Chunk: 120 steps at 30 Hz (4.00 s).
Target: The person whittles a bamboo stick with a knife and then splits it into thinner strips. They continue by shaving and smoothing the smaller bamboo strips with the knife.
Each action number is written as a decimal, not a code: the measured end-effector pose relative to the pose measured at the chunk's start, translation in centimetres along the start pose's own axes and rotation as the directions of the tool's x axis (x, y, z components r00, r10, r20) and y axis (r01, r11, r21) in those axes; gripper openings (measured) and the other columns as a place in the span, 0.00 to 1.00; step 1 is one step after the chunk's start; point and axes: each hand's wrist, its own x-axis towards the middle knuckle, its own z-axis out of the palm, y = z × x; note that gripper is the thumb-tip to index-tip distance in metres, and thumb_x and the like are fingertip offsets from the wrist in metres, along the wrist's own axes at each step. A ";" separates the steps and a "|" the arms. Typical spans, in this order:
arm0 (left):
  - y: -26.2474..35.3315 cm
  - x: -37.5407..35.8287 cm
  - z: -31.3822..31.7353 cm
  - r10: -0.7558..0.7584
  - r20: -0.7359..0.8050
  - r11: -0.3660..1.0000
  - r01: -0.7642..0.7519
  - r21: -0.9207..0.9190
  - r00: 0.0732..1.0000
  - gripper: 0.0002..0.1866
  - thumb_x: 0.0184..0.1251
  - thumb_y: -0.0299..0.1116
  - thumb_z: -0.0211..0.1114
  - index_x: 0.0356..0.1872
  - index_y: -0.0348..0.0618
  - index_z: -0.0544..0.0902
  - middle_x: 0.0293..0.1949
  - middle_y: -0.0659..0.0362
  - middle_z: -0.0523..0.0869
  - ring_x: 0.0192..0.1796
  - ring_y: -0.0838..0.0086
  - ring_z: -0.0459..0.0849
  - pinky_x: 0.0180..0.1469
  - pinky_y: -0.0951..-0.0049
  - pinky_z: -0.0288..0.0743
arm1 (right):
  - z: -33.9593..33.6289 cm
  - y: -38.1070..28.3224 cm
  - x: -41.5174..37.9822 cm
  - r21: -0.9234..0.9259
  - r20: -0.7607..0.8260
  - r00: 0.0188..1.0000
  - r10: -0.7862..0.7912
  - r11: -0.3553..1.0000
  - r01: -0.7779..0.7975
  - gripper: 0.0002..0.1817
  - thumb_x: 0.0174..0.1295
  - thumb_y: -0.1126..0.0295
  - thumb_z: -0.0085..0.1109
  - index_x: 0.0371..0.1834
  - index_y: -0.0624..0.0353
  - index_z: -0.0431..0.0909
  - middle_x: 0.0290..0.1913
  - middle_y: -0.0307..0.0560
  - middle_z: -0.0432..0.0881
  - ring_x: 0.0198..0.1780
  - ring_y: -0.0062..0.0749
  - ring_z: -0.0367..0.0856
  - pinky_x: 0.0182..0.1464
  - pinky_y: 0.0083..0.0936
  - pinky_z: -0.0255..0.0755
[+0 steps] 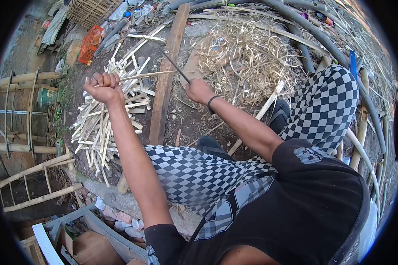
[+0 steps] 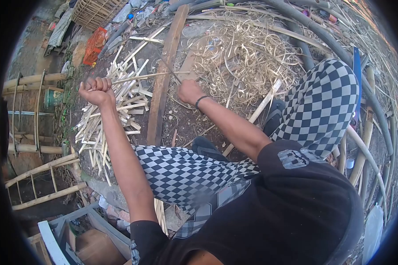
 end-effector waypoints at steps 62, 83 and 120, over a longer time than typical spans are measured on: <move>-0.5 -1.8 6.2 0.173 -0.274 0.939 -0.075 0.335 0.946 0.32 0.77 0.63 0.38 0.20 0.48 0.60 0.11 0.62 0.62 0.12 0.72 0.61 0.17 0.68 0.60 | 3.5 9.1 -1.7 -0.160 -0.165 0.986 -0.012 0.987 -0.014 0.13 0.70 0.63 0.47 0.44 0.62 0.71 0.29 0.72 0.81 0.36 0.68 0.82 0.41 0.54 0.77; -0.8 -1.5 6.1 0.171 -0.220 0.943 -0.095 0.320 0.960 0.30 0.77 0.62 0.42 0.23 0.46 0.61 0.12 0.63 0.61 0.13 0.74 0.62 0.15 0.70 0.57 | 1.6 8.4 -1.3 -0.146 -0.150 0.987 -0.059 0.989 0.037 0.14 0.69 0.62 0.48 0.43 0.64 0.75 0.32 0.67 0.82 0.38 0.68 0.82 0.43 0.55 0.76; 0.9 0.3 1.0 -0.153 0.232 0.986 0.133 0.098 0.961 0.30 0.79 0.52 0.48 0.14 0.55 0.52 0.11 0.69 0.49 0.15 0.80 0.42 0.22 0.72 0.43 | -1.1 -2.0 -3.3 -0.008 -0.103 0.969 -0.226 0.974 0.226 0.17 0.68 0.63 0.48 0.48 0.68 0.77 0.31 0.69 0.83 0.39 0.65 0.83 0.46 0.54 0.76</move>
